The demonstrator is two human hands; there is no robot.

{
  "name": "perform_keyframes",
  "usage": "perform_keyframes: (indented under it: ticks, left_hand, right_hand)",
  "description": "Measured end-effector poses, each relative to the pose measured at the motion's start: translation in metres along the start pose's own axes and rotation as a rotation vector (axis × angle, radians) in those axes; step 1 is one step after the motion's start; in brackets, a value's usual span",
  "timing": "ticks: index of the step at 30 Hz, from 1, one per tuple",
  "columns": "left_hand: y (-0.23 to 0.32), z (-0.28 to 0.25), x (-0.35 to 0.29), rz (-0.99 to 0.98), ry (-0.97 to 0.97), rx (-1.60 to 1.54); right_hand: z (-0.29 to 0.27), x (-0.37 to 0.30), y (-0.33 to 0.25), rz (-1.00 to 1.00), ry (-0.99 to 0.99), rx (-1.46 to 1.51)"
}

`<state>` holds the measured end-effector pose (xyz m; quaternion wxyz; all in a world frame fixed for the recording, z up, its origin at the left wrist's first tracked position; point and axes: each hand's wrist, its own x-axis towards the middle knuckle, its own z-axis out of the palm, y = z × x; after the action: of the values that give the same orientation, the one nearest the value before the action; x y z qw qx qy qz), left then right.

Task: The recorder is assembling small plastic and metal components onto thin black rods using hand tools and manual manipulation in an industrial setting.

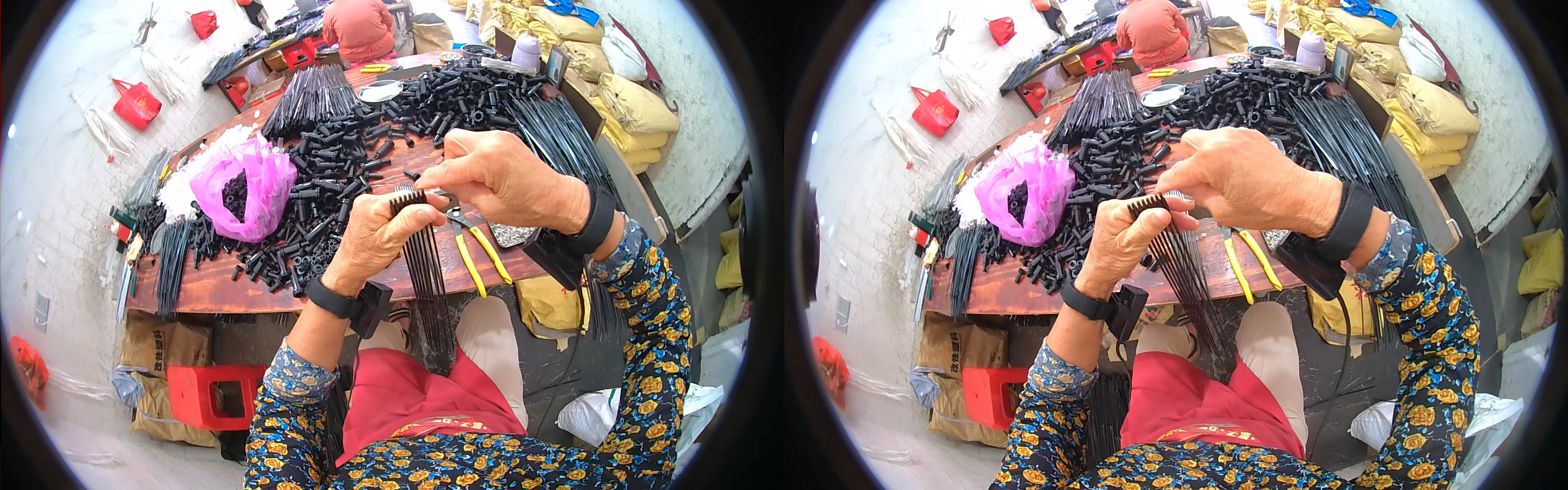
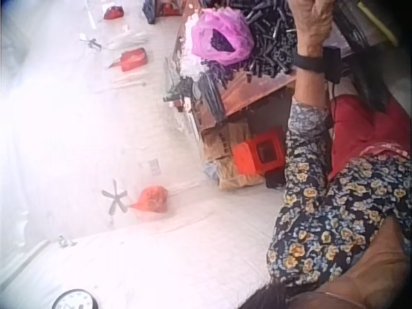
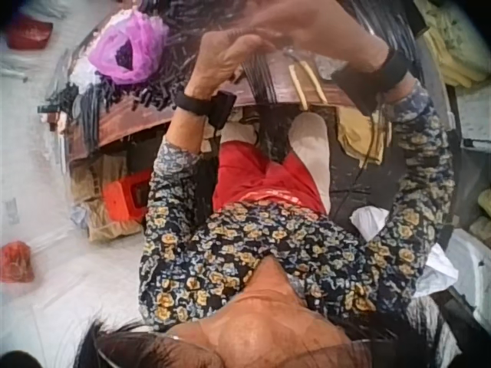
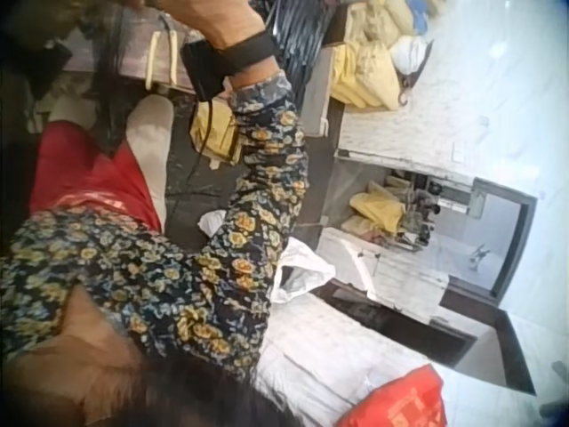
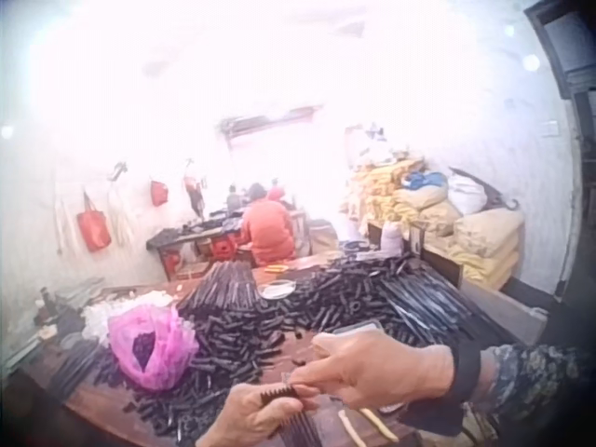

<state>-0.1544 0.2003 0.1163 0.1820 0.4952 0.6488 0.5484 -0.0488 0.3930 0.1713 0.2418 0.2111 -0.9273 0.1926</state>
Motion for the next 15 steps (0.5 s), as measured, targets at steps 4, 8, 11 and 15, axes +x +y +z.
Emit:
perform_keyframes:
  ticks: [4, 8, 11, 15]
  left_hand:
    - [0.004, 0.006, 0.002, -0.017, 0.029, -0.027]
    - [0.004, 0.007, 0.002, 0.02, -0.001, -0.065]
    - [0.004, 0.013, 0.003, 0.002, 0.019, -0.239]
    - [0.002, 0.015, -0.002, -0.047, 0.06, -0.409]
  right_hand:
    - [0.007, 0.003, -0.005, 0.012, 0.053, -0.004]
    - [0.013, 0.013, -0.015, 0.041, 0.115, 0.017]
    - [0.014, 0.012, -0.017, 0.002, 0.179, -0.024]
    - [-0.007, 0.008, -0.028, 0.016, 0.175, 0.002]
